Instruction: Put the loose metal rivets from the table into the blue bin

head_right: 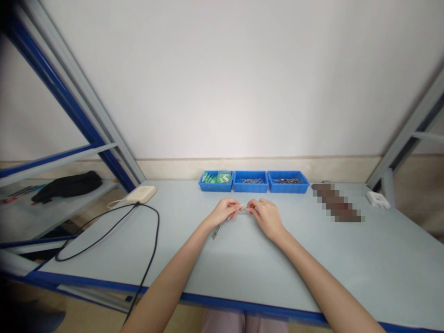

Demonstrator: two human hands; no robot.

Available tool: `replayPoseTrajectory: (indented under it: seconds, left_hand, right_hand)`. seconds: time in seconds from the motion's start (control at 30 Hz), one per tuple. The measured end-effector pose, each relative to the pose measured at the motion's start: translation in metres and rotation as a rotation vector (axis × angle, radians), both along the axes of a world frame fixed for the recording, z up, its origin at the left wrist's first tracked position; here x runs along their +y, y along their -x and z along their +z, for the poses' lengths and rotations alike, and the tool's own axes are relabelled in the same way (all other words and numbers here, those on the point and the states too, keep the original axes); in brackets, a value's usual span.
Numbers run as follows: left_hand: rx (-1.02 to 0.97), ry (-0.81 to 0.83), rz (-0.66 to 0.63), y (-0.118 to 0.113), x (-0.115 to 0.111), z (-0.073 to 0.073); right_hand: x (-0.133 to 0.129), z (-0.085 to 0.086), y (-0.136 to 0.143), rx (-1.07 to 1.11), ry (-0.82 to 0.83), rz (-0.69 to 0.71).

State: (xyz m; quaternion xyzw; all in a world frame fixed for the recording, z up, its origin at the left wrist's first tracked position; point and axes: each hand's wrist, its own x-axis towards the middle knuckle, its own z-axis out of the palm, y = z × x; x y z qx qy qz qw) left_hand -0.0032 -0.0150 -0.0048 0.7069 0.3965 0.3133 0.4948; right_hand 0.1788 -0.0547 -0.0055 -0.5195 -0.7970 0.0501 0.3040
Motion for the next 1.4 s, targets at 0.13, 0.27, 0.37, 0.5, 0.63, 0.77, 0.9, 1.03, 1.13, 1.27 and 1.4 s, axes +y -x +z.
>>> replayPoseTrajectory:
  seconds: [0.13,0.27,0.37,0.5,0.63,0.77,0.9,1.03,1.13,1.27,1.4]
  left_hand:
    - [0.007,0.012,-0.028,-0.001,0.0,-0.001]
    - [-0.018,-0.041,0.035,-0.003,0.001,-0.006]
    - [-0.014,-0.066,0.043,-0.004,0.002,-0.009]
    - [-0.02,-0.083,0.04,-0.006,0.001,-0.012]
    - [-0.026,-0.109,0.061,-0.007,0.0,-0.012]
    - [-0.015,-0.144,0.1,-0.007,0.0,-0.011]
    - [-0.02,-0.179,0.144,-0.008,-0.001,-0.012]
    - [-0.074,-0.2,0.208,-0.011,-0.003,-0.01]
    - [-0.098,-0.211,0.226,-0.013,-0.003,-0.01]
    - [-0.097,-0.208,0.201,-0.013,-0.001,-0.012]
    - [-0.073,-0.216,0.155,-0.011,-0.003,-0.012]
  right_hand:
    - [0.002,0.0,-0.003,0.003,-0.005,-0.003]
    - [0.004,-0.001,-0.004,0.003,-0.023,-0.067]
    - [0.004,-0.002,-0.004,0.027,0.001,-0.101]
    - [0.005,-0.001,-0.004,0.073,0.071,-0.12]
    - [0.007,0.001,-0.004,0.191,0.161,-0.102]
    - [0.009,-0.001,-0.005,0.313,0.226,-0.054]
    - [0.012,-0.005,-0.006,0.364,0.185,-0.051]
    - [0.011,-0.005,-0.005,0.357,0.152,-0.007]
    - [0.008,-0.003,-0.002,0.331,0.135,0.029]
    - [0.007,-0.003,-0.002,0.311,0.091,0.043]
    - [0.011,-0.005,-0.006,0.32,0.054,0.039]
